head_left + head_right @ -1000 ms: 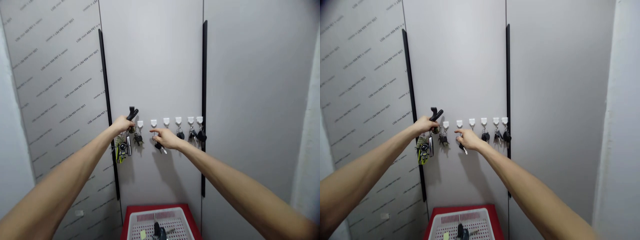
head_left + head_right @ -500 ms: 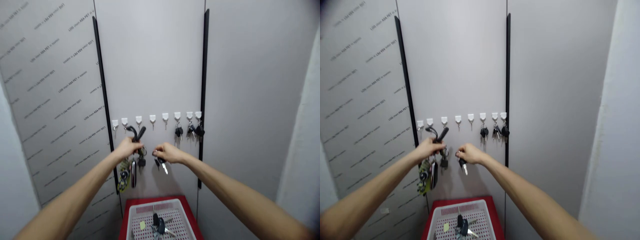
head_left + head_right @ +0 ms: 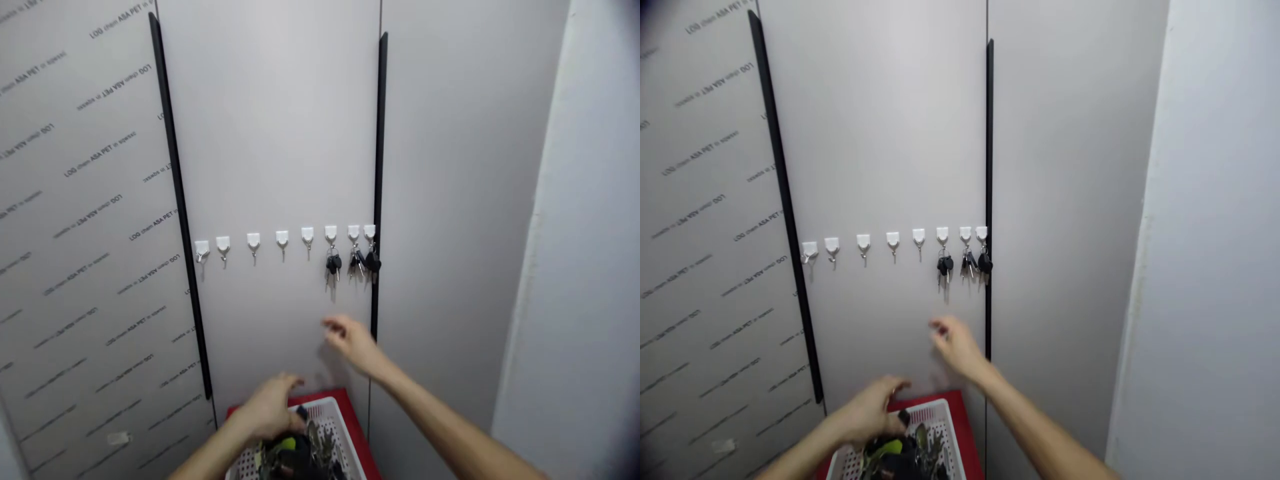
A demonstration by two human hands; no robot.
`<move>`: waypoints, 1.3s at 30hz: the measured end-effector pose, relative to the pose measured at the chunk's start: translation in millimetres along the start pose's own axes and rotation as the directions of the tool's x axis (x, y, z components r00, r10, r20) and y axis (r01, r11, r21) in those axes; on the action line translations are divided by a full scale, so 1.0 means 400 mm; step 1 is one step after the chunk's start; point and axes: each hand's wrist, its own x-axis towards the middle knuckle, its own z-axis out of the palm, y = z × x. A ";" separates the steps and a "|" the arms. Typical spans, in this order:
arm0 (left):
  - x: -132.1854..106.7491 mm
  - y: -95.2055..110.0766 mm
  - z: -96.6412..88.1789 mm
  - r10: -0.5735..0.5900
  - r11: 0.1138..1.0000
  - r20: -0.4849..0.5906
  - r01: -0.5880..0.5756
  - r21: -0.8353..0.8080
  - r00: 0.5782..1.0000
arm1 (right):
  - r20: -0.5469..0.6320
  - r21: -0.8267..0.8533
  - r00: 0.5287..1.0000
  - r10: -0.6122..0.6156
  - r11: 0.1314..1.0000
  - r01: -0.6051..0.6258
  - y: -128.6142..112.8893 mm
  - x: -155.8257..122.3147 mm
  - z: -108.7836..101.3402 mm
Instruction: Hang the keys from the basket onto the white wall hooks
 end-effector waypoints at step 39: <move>0.091 0.083 0.000 0.104 0.994 -0.388 -0.107 0.015 0.916 | -0.504 -0.138 0.825 0.255 0.919 -0.368 0.028 0.178 -0.224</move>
